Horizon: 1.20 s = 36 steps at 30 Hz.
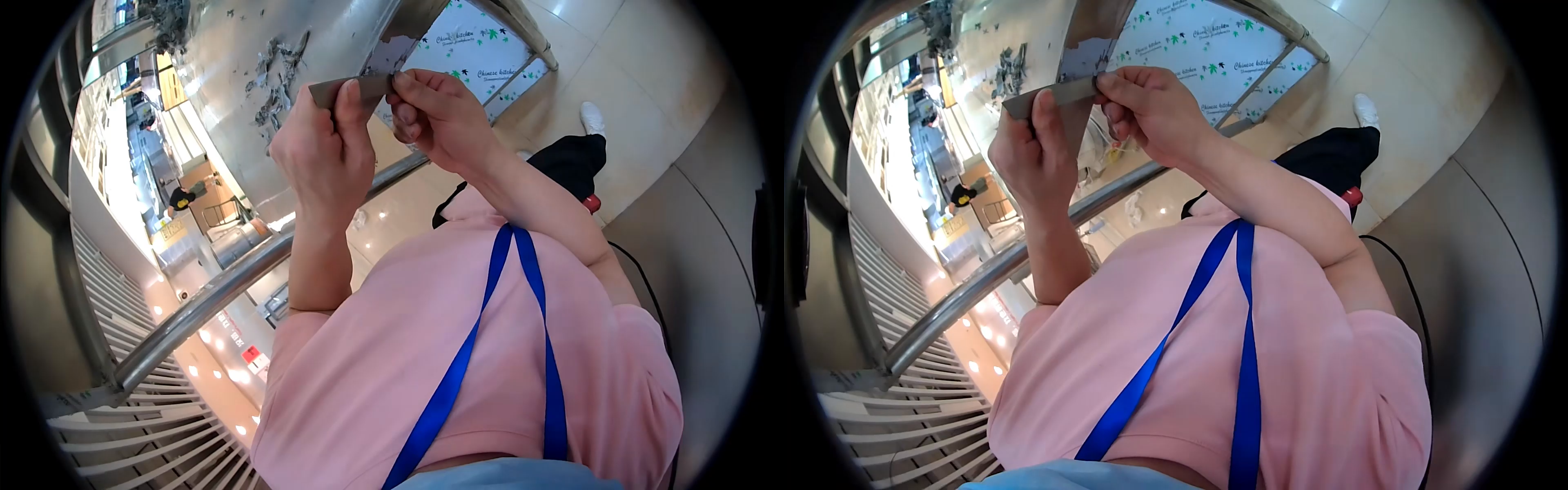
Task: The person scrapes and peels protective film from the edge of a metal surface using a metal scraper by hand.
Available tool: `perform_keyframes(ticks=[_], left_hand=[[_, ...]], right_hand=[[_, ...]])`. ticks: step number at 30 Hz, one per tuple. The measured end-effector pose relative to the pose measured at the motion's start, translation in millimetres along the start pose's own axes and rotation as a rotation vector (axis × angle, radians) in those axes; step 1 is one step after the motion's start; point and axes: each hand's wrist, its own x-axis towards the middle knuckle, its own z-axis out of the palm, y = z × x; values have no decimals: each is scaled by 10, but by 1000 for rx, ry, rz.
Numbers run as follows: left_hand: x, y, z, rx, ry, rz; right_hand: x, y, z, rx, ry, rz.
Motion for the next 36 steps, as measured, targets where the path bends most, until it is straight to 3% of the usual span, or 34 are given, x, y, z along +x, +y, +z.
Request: perform_keyframes(ticks=[14,20,23,25,26,30,36], left_hand=[[-47,-36,42,-71,45,-40],[-68,-91,94,-99,68,-62],[-151,-123,99,-203,96,-38],[-259,-179,60,-310,134,-22],[-328,-228,72,-347,265,-27],[-541,-244,2,-727,629,-427],[-794,-591,97,-794,597,-400]], right_hand=[[30,-99,-75,-118,-23,3],[46,-139,-185,-363,-48,28],[-103,-261,-299,-516,50,132],[-160,-275,-329,-1120,114,-350],[-188,-297,-324,-1413,145,-605],[-41,-204,-169,-1701,68,-1345],[11,-137,86,-1831,216,-1425]])
